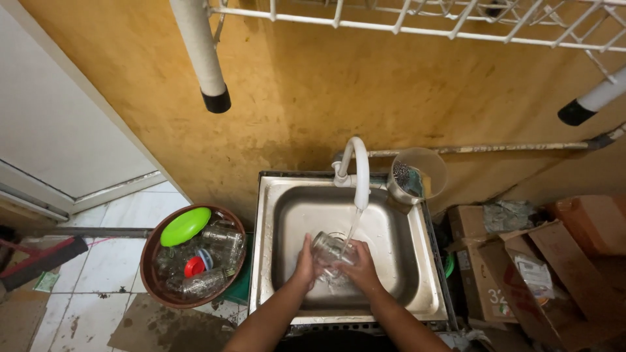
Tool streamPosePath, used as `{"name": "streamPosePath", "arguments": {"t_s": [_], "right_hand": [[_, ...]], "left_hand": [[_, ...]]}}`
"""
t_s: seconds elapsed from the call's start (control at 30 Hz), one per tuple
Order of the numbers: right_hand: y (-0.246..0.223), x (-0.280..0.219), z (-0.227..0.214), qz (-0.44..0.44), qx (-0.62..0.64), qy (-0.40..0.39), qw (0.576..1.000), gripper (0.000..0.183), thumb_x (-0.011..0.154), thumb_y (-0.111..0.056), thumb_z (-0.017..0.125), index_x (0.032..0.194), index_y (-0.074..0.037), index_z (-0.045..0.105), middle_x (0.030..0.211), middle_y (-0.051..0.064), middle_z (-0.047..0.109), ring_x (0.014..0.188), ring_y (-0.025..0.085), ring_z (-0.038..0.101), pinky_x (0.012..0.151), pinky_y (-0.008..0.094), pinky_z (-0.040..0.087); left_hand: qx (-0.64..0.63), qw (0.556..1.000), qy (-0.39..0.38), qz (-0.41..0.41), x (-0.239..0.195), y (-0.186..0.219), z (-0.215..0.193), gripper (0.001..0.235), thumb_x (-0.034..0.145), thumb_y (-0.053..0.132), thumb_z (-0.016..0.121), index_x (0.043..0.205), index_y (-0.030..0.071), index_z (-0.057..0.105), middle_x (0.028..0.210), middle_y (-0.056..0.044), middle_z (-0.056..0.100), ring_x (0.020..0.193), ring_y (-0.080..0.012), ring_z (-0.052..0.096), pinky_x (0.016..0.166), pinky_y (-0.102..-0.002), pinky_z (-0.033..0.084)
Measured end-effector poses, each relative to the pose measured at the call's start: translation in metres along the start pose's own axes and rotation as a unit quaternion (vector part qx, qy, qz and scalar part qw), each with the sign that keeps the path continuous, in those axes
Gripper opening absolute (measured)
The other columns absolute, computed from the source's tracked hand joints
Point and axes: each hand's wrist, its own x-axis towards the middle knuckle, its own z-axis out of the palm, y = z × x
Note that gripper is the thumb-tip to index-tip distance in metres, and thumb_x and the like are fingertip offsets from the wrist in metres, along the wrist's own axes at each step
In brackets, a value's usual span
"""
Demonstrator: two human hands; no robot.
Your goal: The person holds a clear glass under running water in a stainless steel sink and repeatedly rinses it by rotating and tilting the glass. The person uses both hands to manipulate the glass under the faucet throughout the clip.
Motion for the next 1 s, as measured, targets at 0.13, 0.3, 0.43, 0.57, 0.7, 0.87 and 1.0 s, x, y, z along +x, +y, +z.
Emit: {"name": "streamPosePath", "arguments": {"t_s": [0.13,0.3,0.43,0.57,0.7,0.87,1.0], "right_hand": [[-0.008,-0.007,0.002,-0.114,0.038,-0.012,0.993,0.067,0.072,-0.027,0.092,0.13,-0.012,0.061,0.121,0.006,0.056,0.118,0.02,0.059,0.099,0.032,0.052],[-0.033,-0.017,-0.001,-0.095,0.033,-0.044,0.994,0.054,0.077,-0.018,0.087,0.122,-0.016,0.058,0.112,0.006,0.06,0.098,0.021,0.067,0.078,0.031,0.065],[-0.025,-0.015,-0.001,-0.149,-0.004,-0.038,0.988,0.069,0.081,-0.025,0.087,0.139,-0.011,0.053,0.116,0.005,0.063,0.101,0.017,0.062,0.079,0.029,0.057],[-0.021,-0.01,-0.002,-0.032,0.098,-0.078,0.992,0.085,0.077,-0.028,0.085,0.15,-0.012,0.044,0.132,0.01,0.068,0.117,0.022,0.069,0.099,0.035,0.056],[-0.032,-0.013,0.0,-0.033,0.124,-0.165,0.978,0.108,0.076,-0.016,0.089,0.16,-0.018,0.022,0.161,0.008,0.045,0.135,0.024,0.059,0.105,0.034,0.057],[-0.026,-0.011,0.002,0.05,0.131,-0.215,0.967,0.088,0.079,-0.017,0.084,0.153,-0.014,0.037,0.14,0.013,0.065,0.121,0.025,0.067,0.102,0.037,0.057],[0.001,-0.006,0.008,-0.031,0.077,-0.195,0.977,0.087,0.073,-0.023,0.09,0.146,-0.009,0.046,0.14,0.01,0.062,0.131,0.021,0.059,0.111,0.034,0.047]], "left_hand": [[0.066,0.99,0.088,0.091,0.015,-0.012,-0.007,0.07,0.082,0.039,0.075,0.141,0.011,0.05,0.133,-0.012,0.06,0.105,-0.0283,0.069,0.057,-0.042,0.061],[0.254,0.958,0.129,0.035,-0.003,0.001,0.002,0.045,0.092,0.047,0.057,0.108,0.005,0.061,0.094,-0.015,0.065,0.067,-0.0257,0.064,0.043,-0.036,0.047],[0.263,0.957,0.095,-0.081,0.005,-0.007,-0.005,0.058,0.097,0.059,0.044,0.128,0.012,0.055,0.121,-0.017,0.068,0.07,-0.0336,0.073,0.052,-0.047,0.062],[0.295,0.943,0.06,-0.139,0.008,-0.006,-0.006,0.067,0.096,0.068,0.032,0.128,0.016,0.06,0.097,-0.017,0.075,0.07,-0.032,0.073,0.056,-0.043,0.057],[0.254,0.95,-0.05,-0.176,0.008,-0.012,-0.015,0.087,0.1,0.063,0.005,0.133,0.008,0.065,0.082,-0.012,0.068,0.063,-0.023,0.062,0.051,-0.032,0.056],[0.277,0.931,-0.075,-0.225,0.022,-0.024,-0.03,0.1,0.084,0.082,0.019,0.118,0.005,0.073,0.078,-0.017,0.072,0.063,-0.0275,0.068,0.063,-0.035,0.056],[0.328,0.926,-0.036,-0.182,0.002,-0.01,-0.015,0.082,0.083,0.079,0.028,0.109,0.015,0.071,0.083,-0.012,0.073,0.075,-0.0295,0.072,0.073,-0.037,0.054]]}}
